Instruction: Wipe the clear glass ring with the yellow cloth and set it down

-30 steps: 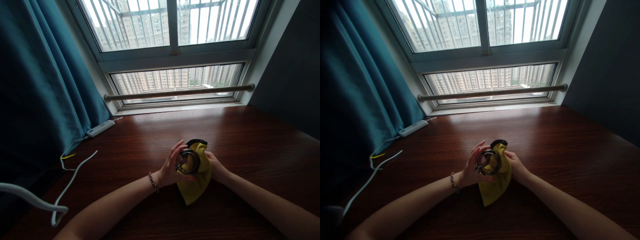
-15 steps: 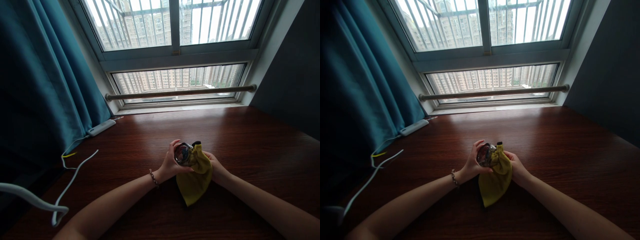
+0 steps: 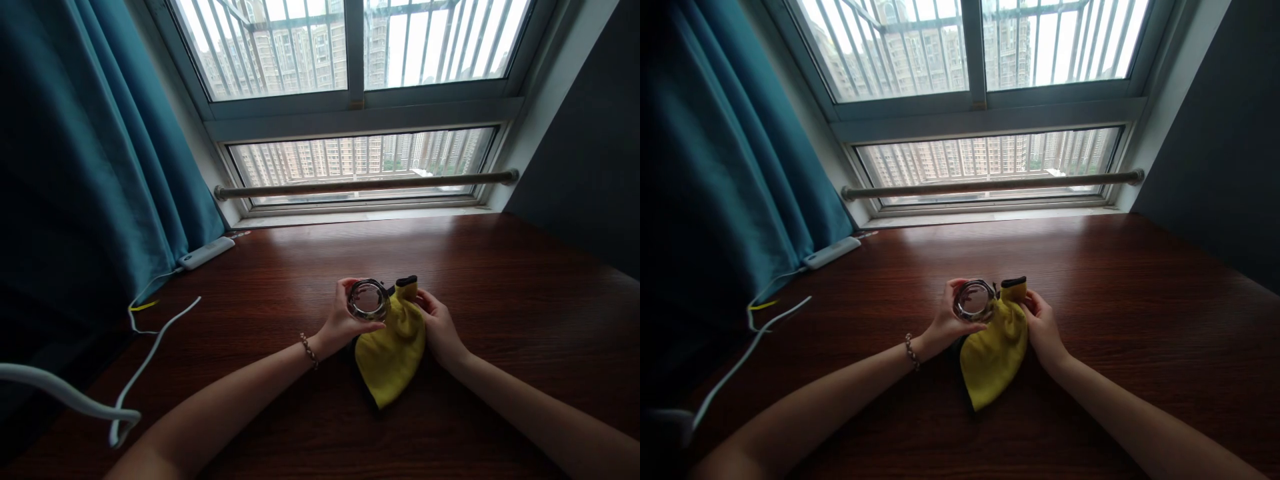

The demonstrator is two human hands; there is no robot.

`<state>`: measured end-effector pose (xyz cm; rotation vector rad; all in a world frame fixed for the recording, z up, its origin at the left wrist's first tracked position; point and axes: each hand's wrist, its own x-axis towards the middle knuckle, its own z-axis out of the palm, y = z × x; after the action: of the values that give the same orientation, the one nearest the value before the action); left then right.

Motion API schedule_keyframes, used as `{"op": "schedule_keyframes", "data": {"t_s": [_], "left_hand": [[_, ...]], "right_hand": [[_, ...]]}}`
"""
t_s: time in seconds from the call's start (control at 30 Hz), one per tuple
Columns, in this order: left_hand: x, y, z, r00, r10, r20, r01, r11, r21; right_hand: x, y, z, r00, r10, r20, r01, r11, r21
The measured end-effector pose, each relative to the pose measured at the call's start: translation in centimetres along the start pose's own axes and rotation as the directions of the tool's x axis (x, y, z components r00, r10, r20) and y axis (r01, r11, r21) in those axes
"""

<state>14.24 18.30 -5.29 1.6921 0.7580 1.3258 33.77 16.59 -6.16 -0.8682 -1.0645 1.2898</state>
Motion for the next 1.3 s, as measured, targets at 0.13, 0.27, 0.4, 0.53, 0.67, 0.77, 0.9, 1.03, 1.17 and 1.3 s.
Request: {"op": "schedule_keyframes", "data": {"t_s": [0.13,0.27,0.4,0.53,0.67,0.77,0.9,1.03,1.17,1.3], "left_hand": [[-0.1,0.1,0.3,0.993,0.01,0.117,0.003,0.993,-0.117],[0.0,0.5,0.4,0.987,-0.051,0.15,0.084,0.971,-0.225],[0.1,0.2,0.3,0.989,-0.123,0.077,0.139,0.96,-0.245],[0.1,-0.1,0.4,0.988,-0.135,0.071,0.15,0.943,-0.298],[0.0,0.2,0.5,0.988,-0.134,0.075,0.15,0.942,-0.3],[0.0,0.5,0.4,0.982,-0.17,0.084,0.189,0.916,-0.353],[0.3,0.4,0.0,0.978,-0.205,0.029,0.202,0.911,-0.359],[0.3,0.2,-0.1,0.972,-0.215,0.094,0.234,0.919,-0.318],[-0.3,0.0,-0.1,0.96,-0.161,0.227,0.209,0.956,-0.207],[-0.7,0.0,-0.1,0.964,-0.028,0.266,0.021,0.999,0.03]], "right_hand": [[-0.2,-0.5,0.4,0.992,-0.071,0.103,0.086,0.984,-0.154],[-0.9,-1.0,0.8,0.954,-0.138,0.265,0.248,0.861,-0.445],[-1.3,-1.3,0.8,0.947,-0.14,0.289,0.277,0.809,-0.519],[-1.6,-1.5,1.0,0.926,-0.221,0.306,0.361,0.753,-0.55],[-1.8,-1.4,1.0,0.864,-0.338,0.373,0.5,0.655,-0.566],[-1.8,-1.1,0.7,0.796,-0.395,0.459,0.605,0.545,-0.58],[-1.6,-1.2,0.6,0.729,-0.4,0.556,0.684,0.455,-0.57],[-1.7,-1.8,0.9,0.662,-0.349,0.663,0.738,0.457,-0.497],[-1.8,-2.0,1.2,0.645,-0.303,0.702,0.73,0.515,-0.449],[-1.7,-2.1,1.2,0.675,-0.289,0.679,0.707,0.515,-0.484]]}}
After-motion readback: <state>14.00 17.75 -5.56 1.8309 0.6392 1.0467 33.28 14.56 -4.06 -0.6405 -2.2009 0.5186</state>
